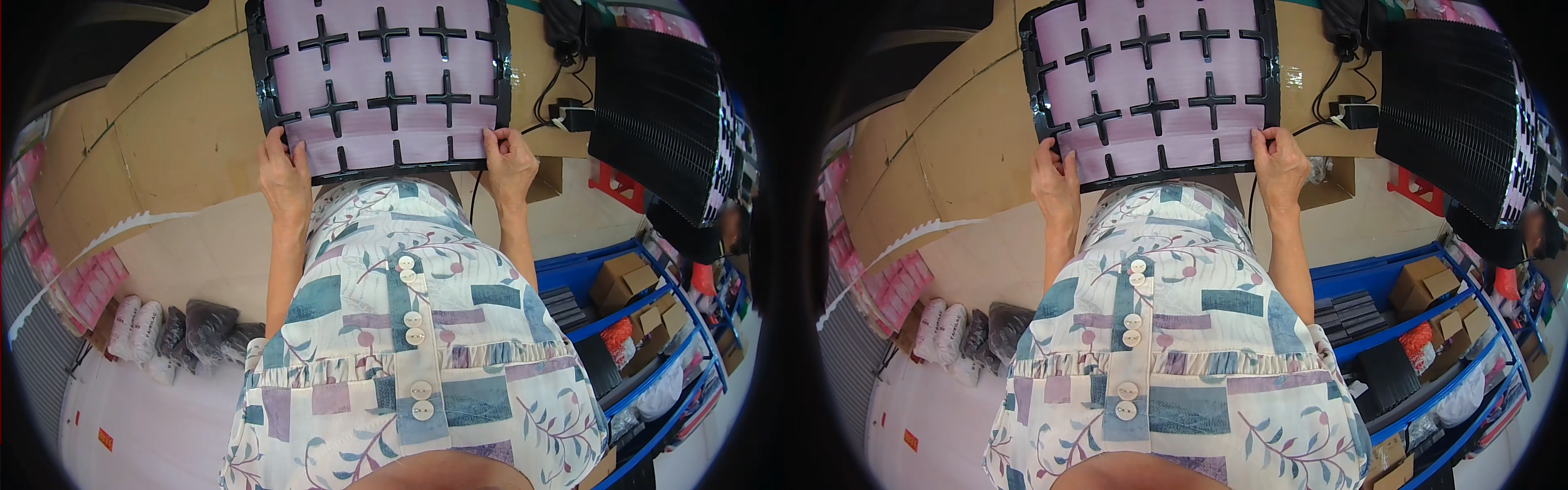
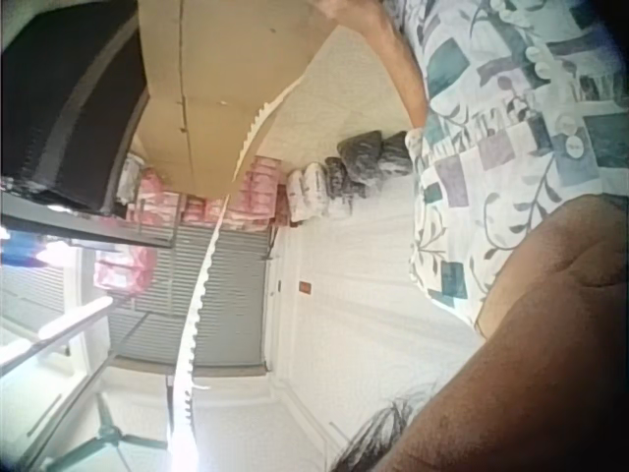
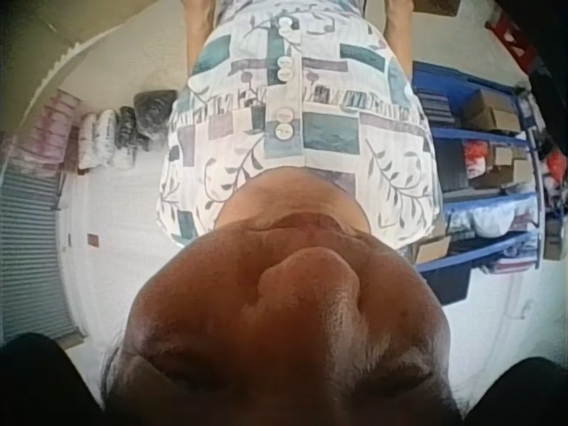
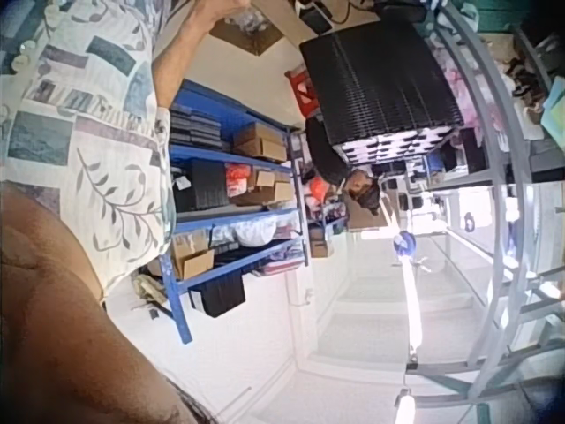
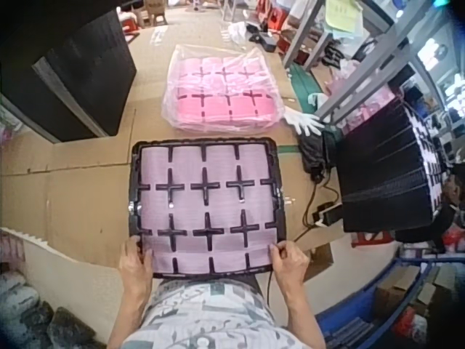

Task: The person applies adhesive strips to the surface of a black plastic tray, then places a pink plastic insert into the tray and presses it down. The person repeats this process with a second tray, applying adhesive and inserting the pink component.

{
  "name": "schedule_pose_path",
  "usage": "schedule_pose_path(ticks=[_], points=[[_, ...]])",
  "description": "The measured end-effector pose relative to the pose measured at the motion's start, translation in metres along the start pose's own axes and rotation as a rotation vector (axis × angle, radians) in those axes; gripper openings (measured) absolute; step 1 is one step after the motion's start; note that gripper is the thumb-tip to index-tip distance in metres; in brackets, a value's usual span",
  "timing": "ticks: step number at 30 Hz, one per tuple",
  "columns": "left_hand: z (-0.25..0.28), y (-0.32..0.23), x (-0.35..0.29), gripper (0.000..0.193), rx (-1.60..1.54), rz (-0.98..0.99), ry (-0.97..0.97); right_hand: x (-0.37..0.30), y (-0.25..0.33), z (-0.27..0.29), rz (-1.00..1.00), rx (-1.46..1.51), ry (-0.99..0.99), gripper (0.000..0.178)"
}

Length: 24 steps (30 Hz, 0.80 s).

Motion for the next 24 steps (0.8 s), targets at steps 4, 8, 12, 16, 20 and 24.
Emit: schedule_pose_path(ticks=[4, 8, 12, 16, 20, 24], points=[[0.004, -0.011, -0.001, 0.035, 0.101, -0.044, -0.021, -0.001, -0.003, -0.001, -0.030, 0.034, -0.012, 0.024], [0.012, -0.021, 0.000, 0.035, 0.240, -0.236, -0.063, -0.002, -0.004, -0.001, -0.005, 0.036, -0.002, 0.022], [-0.002, -0.036, -0.006, 0.034, 0.032, -0.577, 0.126, -0.008, -0.008, 0.008, 0.247, 0.026, -0.019, 0.017], [-0.008, -0.042, -0.006, 0.054, 0.010, -0.833, 0.514, -0.019, 0.000, 0.019, 0.542, -0.139, 0.177, 0.044], [-0.015, -0.026, -0.002, 0.070, 0.076, -0.861, 0.622, -0.024, -0.008, 0.019, 0.591, -0.250, 0.361, 0.068], [-0.018, -0.017, -0.001, 0.066, 0.060, -0.876, 0.614, -0.022, -0.009, 0.016, 0.622, -0.375, 0.430, 0.072]])
Point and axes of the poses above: each hand's wrist, its own x-axis towards the middle knuckle, its own z-axis out of the back of the hand, y = z × x, the point moved 1 cm from there along x, towards the middle knuckle, and after that the axes turned 6 degrees about z, right-handed, at the moved point
